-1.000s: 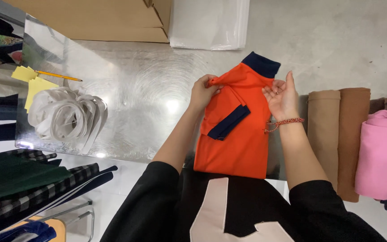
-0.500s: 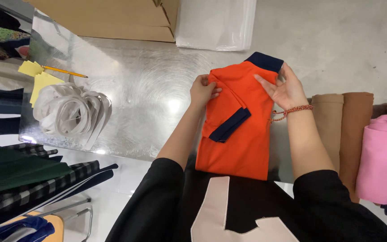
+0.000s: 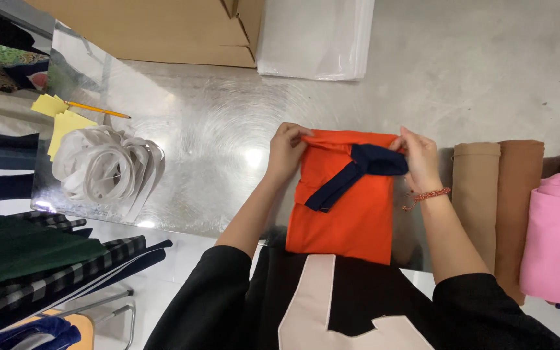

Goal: The person folds a pink pair of pants, a black pair of pants, an orange shirt, and a green pair of pants on a metal table. They retrieve each item from a nearby clothing rack, fold it neatly, and place it on a stack of brown paper.

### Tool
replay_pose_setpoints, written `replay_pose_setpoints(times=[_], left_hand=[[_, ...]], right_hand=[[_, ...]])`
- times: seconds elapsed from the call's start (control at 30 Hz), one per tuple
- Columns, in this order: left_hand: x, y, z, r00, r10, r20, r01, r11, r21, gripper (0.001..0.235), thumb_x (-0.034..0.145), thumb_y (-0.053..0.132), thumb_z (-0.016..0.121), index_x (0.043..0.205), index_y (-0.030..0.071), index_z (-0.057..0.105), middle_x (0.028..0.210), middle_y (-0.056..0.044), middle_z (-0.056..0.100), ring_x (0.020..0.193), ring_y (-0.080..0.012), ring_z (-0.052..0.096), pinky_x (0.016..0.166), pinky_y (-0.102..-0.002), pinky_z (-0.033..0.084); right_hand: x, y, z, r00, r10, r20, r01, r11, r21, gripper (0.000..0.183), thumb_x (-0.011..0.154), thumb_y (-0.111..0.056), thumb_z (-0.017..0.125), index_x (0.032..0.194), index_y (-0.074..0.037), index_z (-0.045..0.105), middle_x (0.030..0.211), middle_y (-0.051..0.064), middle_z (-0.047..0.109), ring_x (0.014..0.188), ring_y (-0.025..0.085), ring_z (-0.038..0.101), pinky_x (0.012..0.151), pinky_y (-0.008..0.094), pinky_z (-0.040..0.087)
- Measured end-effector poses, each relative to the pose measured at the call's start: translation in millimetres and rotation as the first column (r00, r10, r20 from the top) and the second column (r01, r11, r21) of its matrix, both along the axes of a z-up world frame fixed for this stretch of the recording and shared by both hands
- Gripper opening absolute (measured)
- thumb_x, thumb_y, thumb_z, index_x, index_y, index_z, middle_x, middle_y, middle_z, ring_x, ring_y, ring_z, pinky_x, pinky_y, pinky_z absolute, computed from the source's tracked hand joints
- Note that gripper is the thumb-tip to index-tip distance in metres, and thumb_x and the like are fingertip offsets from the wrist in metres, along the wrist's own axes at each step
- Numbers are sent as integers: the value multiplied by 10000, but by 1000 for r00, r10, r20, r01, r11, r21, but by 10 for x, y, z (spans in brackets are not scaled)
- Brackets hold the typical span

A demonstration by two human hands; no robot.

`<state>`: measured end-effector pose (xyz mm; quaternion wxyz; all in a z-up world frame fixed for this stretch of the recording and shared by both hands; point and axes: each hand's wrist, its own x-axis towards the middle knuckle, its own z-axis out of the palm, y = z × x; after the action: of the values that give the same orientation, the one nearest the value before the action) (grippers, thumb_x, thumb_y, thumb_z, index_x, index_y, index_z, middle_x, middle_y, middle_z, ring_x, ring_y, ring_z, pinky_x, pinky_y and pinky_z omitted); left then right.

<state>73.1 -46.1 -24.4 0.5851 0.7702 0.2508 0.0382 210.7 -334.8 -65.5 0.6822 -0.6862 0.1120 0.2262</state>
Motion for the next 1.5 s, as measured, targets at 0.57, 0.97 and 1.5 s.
replay_pose_setpoints(times=[0.57,0.97,1.5], left_hand=[[189,-217,95,934,-288,-211,336,504,796,616,866,657,757,971,49,771,1181,-84,532,1186,-288,495,956,-437,459],[211,-60,-203,878,-315,-360,478,560,676,701,871,452,853,1365,180,437,1241,-93,607,1252,-305,550,1046,-522,435],[-702,-44,171,788,-616,21,331,451,829,134,1001,95,690,1115,162,713,1132,-45,625,1132,-233,593,948,-359,499]], right_hand=[[-182,19,982,609,789,81,-264,298,-917,661,712,-472,964,1114,-39,667,1235,167,565,1265,457,599,968,546,553],[177,372,502,346,926,-151,-497,44,-866,696,767,-586,893,1276,-140,727,1258,96,677,1299,343,592,1025,559,461],[-834,-307,121,74,818,570,129,559,-819,214,856,-175,824,1055,-181,748,1159,41,560,1184,307,566,1010,444,452]])
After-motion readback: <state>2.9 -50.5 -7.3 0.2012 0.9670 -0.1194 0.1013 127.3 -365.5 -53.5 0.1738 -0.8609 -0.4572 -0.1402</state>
